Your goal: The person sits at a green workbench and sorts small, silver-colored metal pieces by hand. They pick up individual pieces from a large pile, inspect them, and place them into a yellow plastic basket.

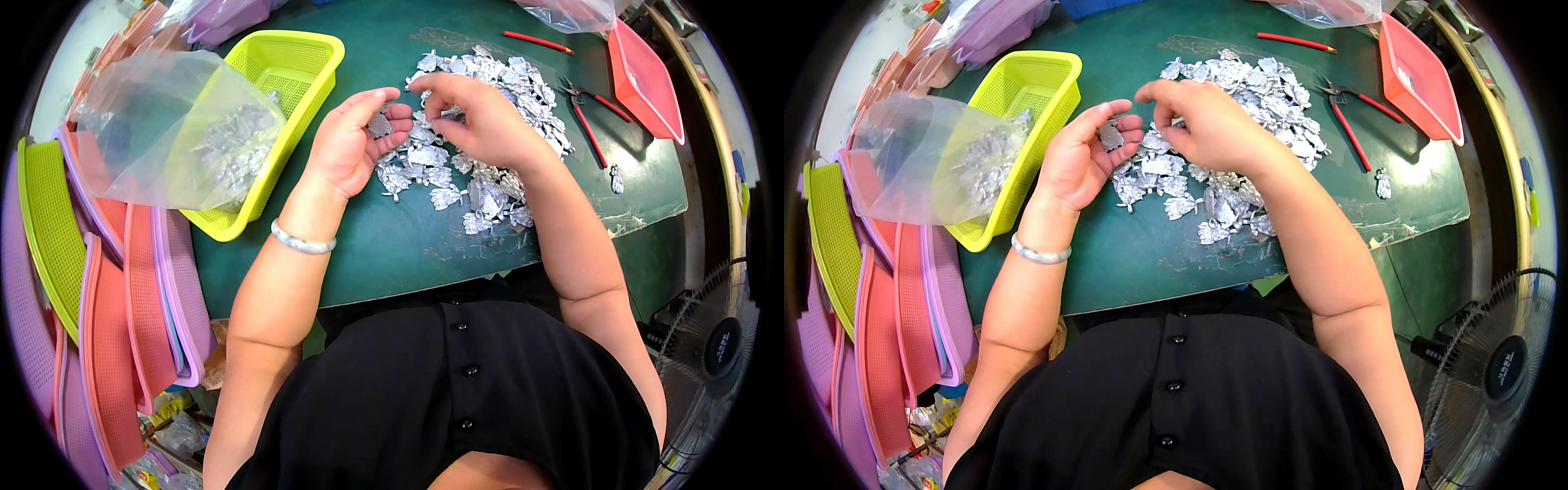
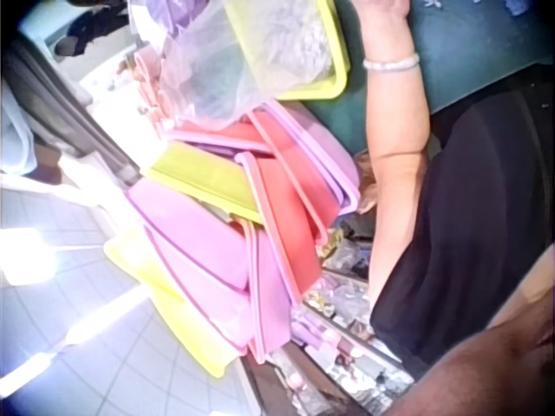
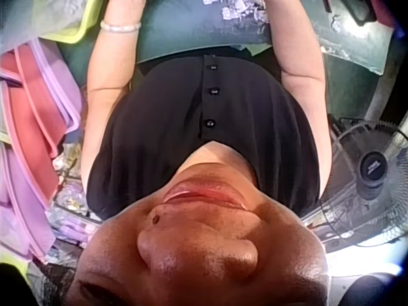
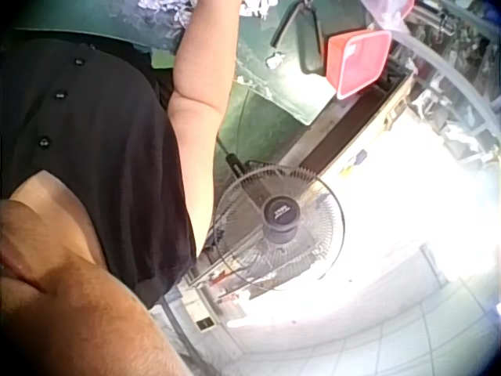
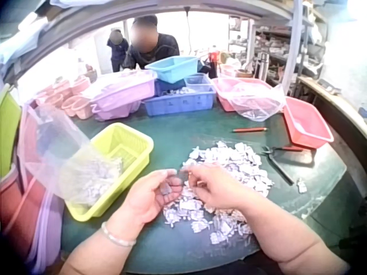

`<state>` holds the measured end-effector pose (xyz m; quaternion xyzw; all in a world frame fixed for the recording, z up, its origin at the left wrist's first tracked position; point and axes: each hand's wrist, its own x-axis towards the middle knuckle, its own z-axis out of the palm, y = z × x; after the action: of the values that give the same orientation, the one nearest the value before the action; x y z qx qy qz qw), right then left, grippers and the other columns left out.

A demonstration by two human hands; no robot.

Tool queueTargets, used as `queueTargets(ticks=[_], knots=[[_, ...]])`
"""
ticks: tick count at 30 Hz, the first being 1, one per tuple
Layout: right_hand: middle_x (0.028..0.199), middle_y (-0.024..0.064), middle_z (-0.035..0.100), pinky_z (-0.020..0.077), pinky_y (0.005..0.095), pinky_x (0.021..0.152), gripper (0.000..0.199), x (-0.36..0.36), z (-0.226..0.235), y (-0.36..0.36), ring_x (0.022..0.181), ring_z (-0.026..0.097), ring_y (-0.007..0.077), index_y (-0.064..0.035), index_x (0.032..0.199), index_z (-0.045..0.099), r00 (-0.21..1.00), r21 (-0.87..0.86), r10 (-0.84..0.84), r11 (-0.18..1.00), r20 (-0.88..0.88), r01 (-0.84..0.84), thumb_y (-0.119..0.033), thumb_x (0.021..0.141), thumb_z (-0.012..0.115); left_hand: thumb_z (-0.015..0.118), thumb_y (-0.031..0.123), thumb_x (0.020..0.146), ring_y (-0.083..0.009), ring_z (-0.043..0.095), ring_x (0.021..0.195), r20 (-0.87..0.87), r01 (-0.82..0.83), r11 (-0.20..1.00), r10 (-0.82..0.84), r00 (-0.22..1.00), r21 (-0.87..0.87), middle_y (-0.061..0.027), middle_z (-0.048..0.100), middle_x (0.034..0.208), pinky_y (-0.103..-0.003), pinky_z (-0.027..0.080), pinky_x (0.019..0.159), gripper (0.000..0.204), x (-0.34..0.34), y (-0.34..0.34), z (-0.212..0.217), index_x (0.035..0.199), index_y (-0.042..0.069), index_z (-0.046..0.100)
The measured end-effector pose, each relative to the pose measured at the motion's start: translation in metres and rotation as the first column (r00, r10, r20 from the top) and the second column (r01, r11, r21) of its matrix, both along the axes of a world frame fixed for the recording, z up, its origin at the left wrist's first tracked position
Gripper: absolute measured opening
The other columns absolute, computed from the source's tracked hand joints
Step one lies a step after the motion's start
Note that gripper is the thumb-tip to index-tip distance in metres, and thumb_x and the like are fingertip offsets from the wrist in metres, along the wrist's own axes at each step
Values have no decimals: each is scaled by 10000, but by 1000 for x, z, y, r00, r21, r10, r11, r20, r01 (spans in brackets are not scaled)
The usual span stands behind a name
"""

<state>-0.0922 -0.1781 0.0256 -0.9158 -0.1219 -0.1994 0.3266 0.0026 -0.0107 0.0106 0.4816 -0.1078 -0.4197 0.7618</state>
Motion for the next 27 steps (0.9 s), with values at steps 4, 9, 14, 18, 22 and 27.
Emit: queueTargets(ticks=[4,9,14,18,22,27], knots=[[824,29,600,429,214,703,396,0,7,-1,779,546,75,26,1165,458,975,682,123,730,-187,39,-10,788,574,501,169,878,-133,573,745,118,-13,995,1,993,103,-69,601,866,-234,465,640,225,-4,1,3,1048,25,538],[856,56,624,430,202,644,426,-1,8,-3,742,556,87,22,1172,447,961,867,172,486,-215,107,-39,784,611,516,165,873,-104,571,669,167,135,987,-147,975,84,-52,612,790,-199,447,563,162,-10,1,9,952,33,567],[815,63,619,454,220,609,416,0,8,1,656,550,103,36,1136,458,960,899,167,417,-224,137,-46,765,630,541,147,860,-94,578,622,187,173,979,-190,964,104,-51,624,762,-178,440,522,111,-15,1,12,885,44,571],[824,65,617,461,222,620,411,0,8,1,664,553,105,37,1131,461,953,898,182,413,-241,148,-48,765,629,547,138,856,-93,583,622,185,194,976,-209,960,99,-52,627,762,-175,441,518,102,-15,1,12,887,44,569],[823,64,615,464,221,619,404,0,9,1,672,557,107,36,1127,465,950,898,188,413,-250,155,-51,768,628,567,140,844,-122,600,641,170,195,978,-206,964,79,-81,630,760,-202,454,533,101,-13,1,9,871,43,570],[815,62,613,467,222,605,386,0,9,2,662,559,108,31,1110,483,950,903,179,396,-256,169,-47,762,631,561,139,847,-123,599,637,166,190,978,-202,965,89,-80,629,757,-203,451,534,101,-12,1,8,871,41,570]])
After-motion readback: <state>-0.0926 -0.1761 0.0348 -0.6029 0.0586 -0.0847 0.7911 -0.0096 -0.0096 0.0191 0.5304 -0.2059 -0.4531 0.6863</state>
